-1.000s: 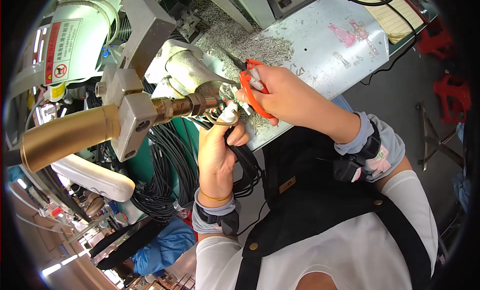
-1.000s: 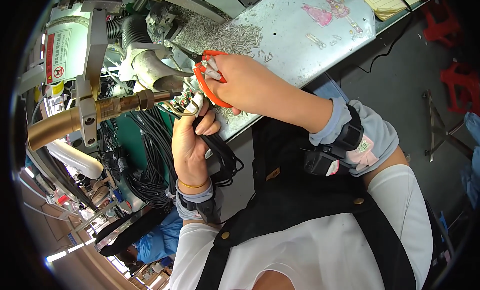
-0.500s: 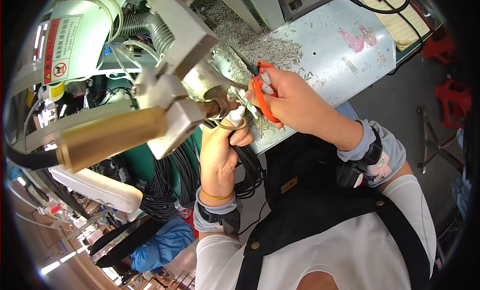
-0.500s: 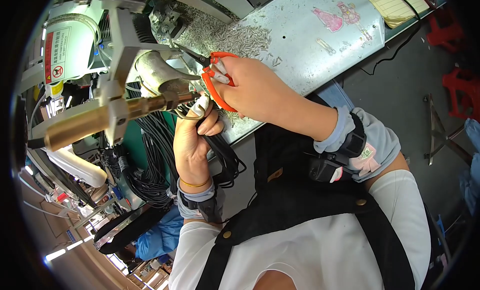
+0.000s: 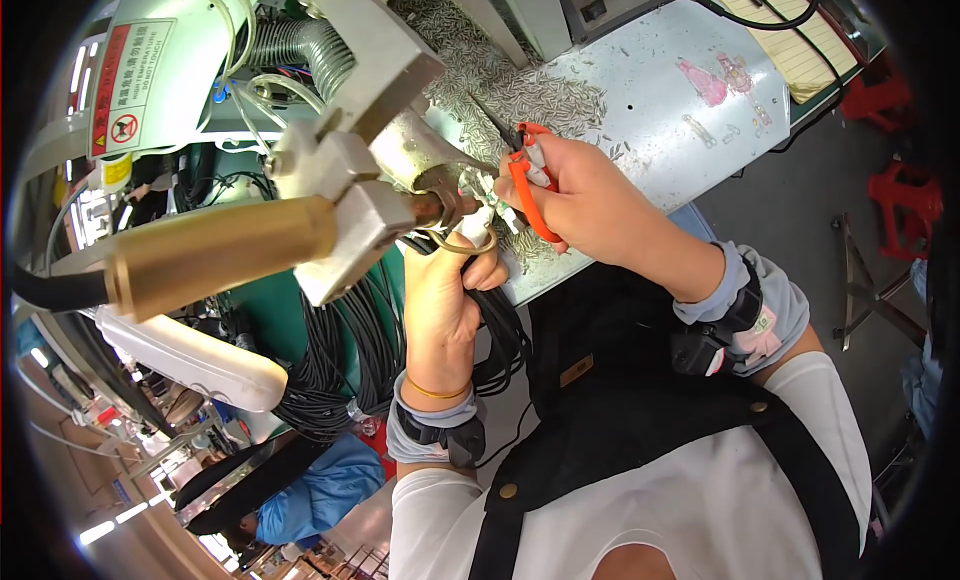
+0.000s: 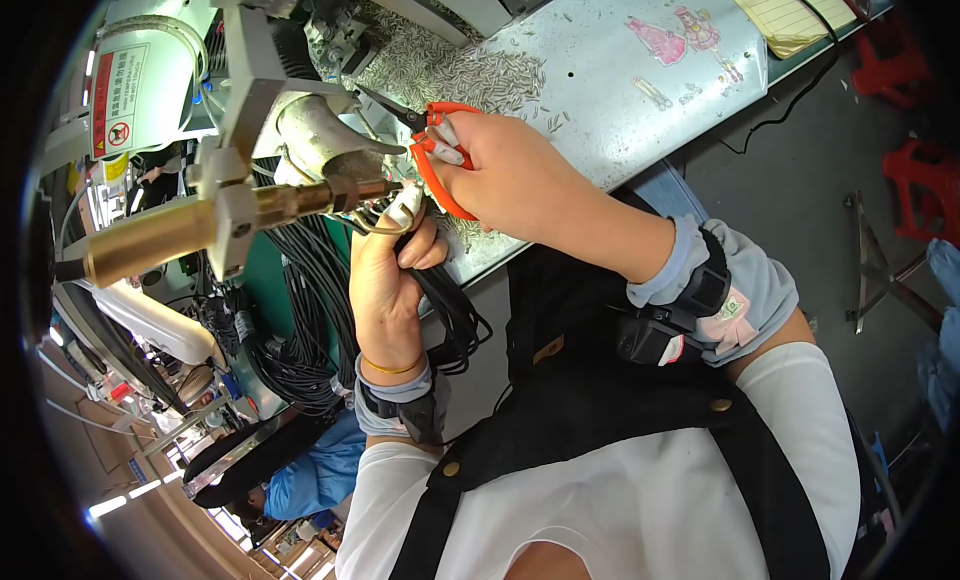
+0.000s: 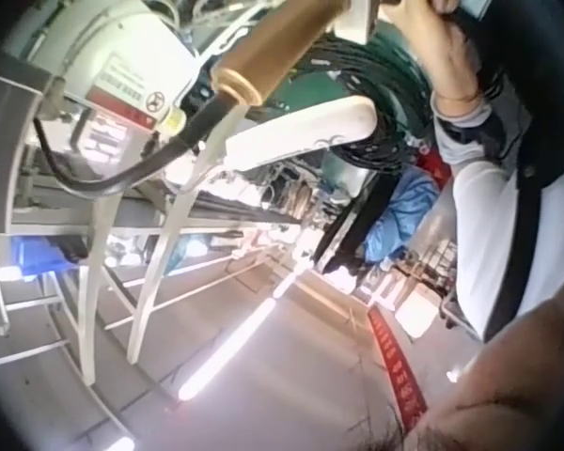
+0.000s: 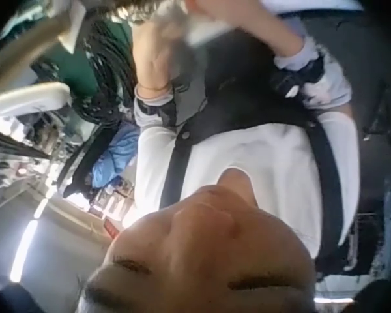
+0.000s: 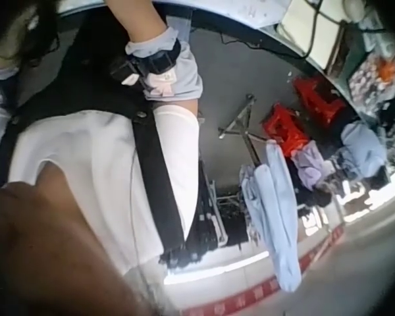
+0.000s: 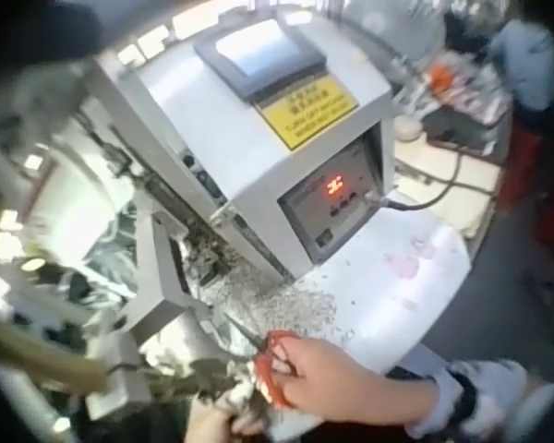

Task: The person gathers a bundle of cables and uses shears to trim the ends of the individual wires one by one.

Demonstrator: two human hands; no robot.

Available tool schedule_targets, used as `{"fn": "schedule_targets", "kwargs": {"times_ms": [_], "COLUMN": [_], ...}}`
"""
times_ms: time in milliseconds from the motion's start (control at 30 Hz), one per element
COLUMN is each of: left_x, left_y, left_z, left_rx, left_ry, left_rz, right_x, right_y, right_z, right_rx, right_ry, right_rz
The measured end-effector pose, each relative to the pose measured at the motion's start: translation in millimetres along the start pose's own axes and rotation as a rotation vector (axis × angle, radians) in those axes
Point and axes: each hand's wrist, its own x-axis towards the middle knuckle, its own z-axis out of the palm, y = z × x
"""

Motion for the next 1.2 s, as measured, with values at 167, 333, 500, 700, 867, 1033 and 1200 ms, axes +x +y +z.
{"fn": "schedule_targets", "kwargs": {"times_ms": [167,333,500,700,867,1033,1200], "left_x": [-10.7,-43.0,-64.7,-69.1,-68.7,-73.4,-75.9], "left_y": [-1.2,-11.1,-40.7,-50.2,-55.3,-34.8,-30.6], "left_z": [-0.4,22.4,16.1,13.8,9.3,13.3,11.2], "left_rx": [-0.13,0.01,0.423,0.347,0.47,-0.159,-0.042], "left_ry": [0.034,0.344,0.439,0.186,0.192,0.001,0.068], "left_rz": [-0.081,0.09,0.437,0.454,0.615,0.089,0.078], "right_x": [-7.0,-23.3,-49.1,-56.8,-56.5,-51.5,-50.8], "right_y": [0.8,15.4,-0.7,-17.5,-2.7,13.2,-8.3], "right_z": [-0.1,-9.1,8.8,2.6,2.2,-0.5,-5.8], "right_rx": [0.038,-0.48,-0.601,-0.156,-0.367,-0.711,-1.121], "right_ry": [-0.017,0.173,0.252,-0.186,-0.199,-0.104,-0.045], "right_rz": [-0.006,-0.439,-0.798,0.064,-0.164,-0.776,-1.071]}}
